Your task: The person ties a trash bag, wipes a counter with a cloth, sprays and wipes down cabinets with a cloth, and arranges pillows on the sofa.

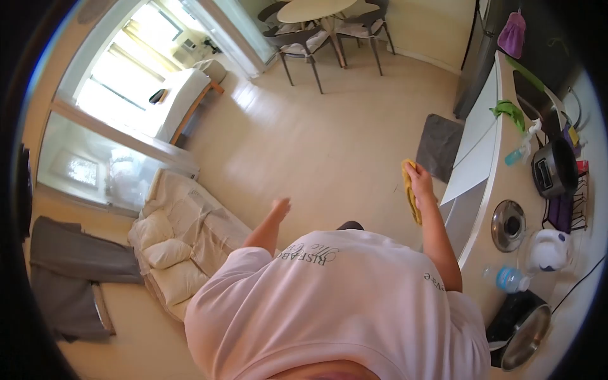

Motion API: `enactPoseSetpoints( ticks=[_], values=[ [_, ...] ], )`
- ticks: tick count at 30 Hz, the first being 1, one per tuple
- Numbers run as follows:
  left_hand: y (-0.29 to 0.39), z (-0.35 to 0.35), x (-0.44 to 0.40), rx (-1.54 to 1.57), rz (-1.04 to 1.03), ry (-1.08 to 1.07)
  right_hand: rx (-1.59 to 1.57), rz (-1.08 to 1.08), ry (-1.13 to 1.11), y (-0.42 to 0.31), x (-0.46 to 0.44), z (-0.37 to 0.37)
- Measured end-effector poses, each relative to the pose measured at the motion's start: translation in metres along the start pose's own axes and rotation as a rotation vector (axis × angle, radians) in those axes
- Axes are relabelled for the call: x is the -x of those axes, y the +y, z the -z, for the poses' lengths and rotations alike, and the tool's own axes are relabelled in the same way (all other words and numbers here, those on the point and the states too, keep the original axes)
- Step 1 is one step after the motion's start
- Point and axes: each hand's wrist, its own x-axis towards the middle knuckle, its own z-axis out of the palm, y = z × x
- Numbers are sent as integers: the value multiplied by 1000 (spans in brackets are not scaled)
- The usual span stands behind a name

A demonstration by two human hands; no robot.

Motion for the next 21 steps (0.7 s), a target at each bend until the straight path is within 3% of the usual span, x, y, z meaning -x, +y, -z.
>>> enactPoseSetpoints(
  ticks=[2,4,6,7,9,13,15,16,19,21],
  values=[
    [-39,18,-31,-463,-179,39,-36,-8,-20,-23,-40,-3],
    [-55,32,-15,-1192,-583,-72,96,18,3,-39,-87,3],
    [-61,12,-14,-1618,-853,-132,173,68,45,-52,-137,12],
    [-43,14,-25,-1280,-466,-180,225,109,88,-65,-160,18],
    [54,-16,-79,-836,-361,-192,330,157,153,-84,-203,23],
    [236,-89,-147,104,4,-249,225,176,138,-147,-270,34],
    [384,-152,-155,-7,-371,-432,249,281,161,-195,-294,38],
    [471,-176,-117,-99,-624,-503,255,321,176,-214,-299,42],
    [682,-200,68,-281,-1418,-644,291,354,155,-262,-323,61],
    [755,-228,159,-287,-1850,-637,248,404,162,-292,-336,68]
  ],
)
